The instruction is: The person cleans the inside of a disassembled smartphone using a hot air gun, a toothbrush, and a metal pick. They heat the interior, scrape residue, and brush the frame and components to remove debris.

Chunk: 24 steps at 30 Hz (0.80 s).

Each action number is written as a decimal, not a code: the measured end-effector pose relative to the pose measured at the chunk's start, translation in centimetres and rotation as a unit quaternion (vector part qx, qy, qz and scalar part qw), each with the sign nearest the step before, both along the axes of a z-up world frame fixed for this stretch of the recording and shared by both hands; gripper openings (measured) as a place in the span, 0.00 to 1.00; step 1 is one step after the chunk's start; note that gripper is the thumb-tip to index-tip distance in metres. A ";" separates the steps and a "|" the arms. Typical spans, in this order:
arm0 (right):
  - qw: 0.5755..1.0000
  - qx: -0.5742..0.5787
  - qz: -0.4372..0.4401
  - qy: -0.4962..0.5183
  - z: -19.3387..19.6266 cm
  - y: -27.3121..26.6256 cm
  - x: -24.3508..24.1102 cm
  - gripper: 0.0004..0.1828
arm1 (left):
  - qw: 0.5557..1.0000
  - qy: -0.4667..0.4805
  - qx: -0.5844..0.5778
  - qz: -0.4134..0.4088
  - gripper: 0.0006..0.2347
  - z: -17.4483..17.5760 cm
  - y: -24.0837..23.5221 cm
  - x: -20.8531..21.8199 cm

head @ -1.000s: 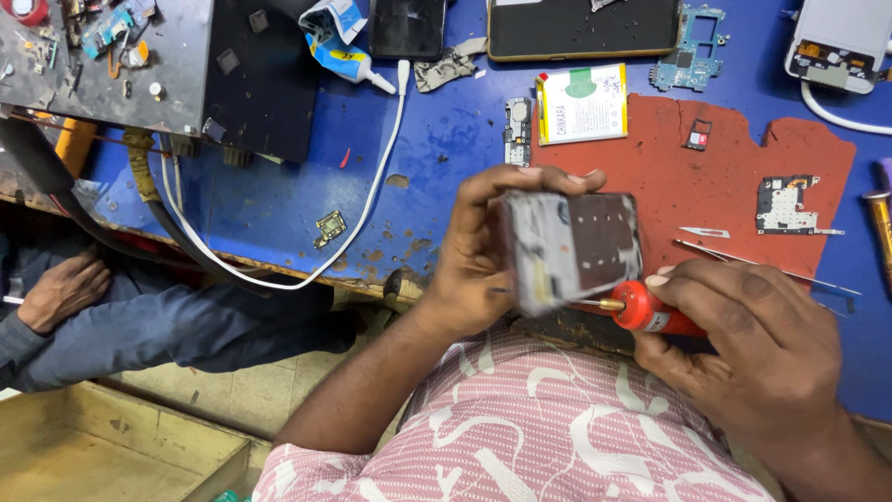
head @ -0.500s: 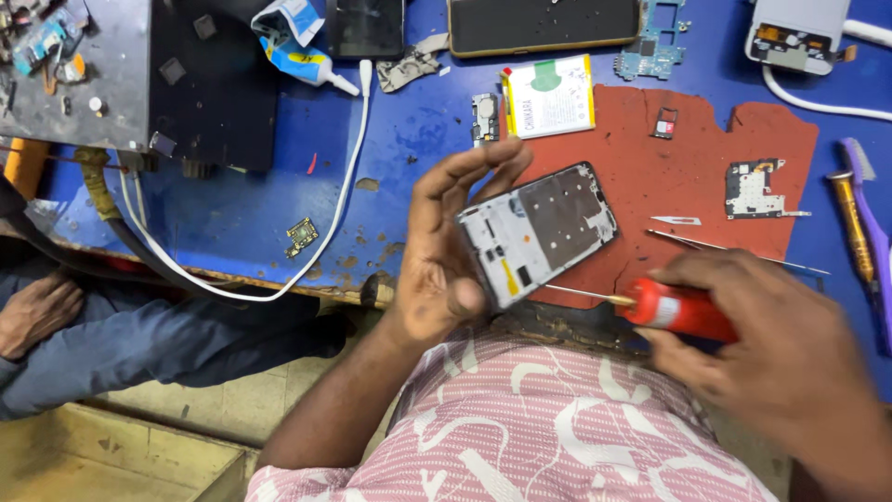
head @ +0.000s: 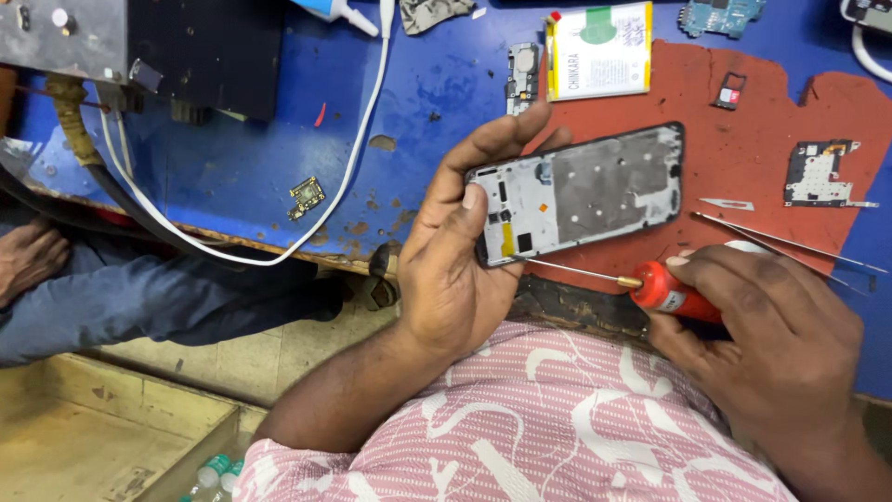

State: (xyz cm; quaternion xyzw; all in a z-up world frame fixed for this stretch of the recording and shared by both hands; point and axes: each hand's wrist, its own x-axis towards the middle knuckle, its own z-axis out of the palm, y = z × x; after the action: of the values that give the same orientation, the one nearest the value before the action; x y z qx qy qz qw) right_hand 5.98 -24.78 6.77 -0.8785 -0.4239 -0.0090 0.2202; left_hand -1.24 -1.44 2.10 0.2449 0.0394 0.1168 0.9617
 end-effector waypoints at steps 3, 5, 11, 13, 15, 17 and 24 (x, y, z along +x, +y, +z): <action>0.999 -0.014 0.018 -0.036 -0.1 0.2 0.5 0.27 | 1.000 -0.003 -0.016 -0.020 0.14 0.1 0.2 -0.1; 0.999 -0.008 0.025 -0.039 -0.4 0.1 0.8 0.27 | 1.000 -0.004 -0.013 -0.024 0.14 0.2 0.2 -0.1; 0.999 -0.002 0.023 -0.035 -0.6 0.2 0.6 0.25 | 0.999 -0.011 -0.021 -0.024 0.13 0.1 0.1 0.1; 0.999 -0.005 0.024 -0.037 -0.5 0.4 0.6 0.26 | 0.999 -0.009 -0.023 -0.029 0.13 0.1 0.1 0.2; 0.999 -0.006 0.025 -0.040 -0.3 0.6 0.6 0.25 | 0.999 -0.007 -0.023 -0.032 0.13 0.0 0.0 0.2; 0.999 0.007 0.030 -0.035 -0.1 0.8 0.6 0.24 | 0.999 -0.005 -0.020 -0.031 0.13 -0.1 -0.1 0.3; 0.999 0.017 0.037 -0.027 0.2 1.4 0.4 0.23 | 1.000 -0.013 -0.008 -0.012 0.12 -0.3 -0.5 0.5</action>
State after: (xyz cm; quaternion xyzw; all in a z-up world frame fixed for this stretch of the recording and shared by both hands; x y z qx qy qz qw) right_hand 6.41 -23.35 6.93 -0.8577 -0.4620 -0.0317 0.2236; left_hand -0.71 -1.94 1.76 0.2364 0.0251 0.1078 0.9653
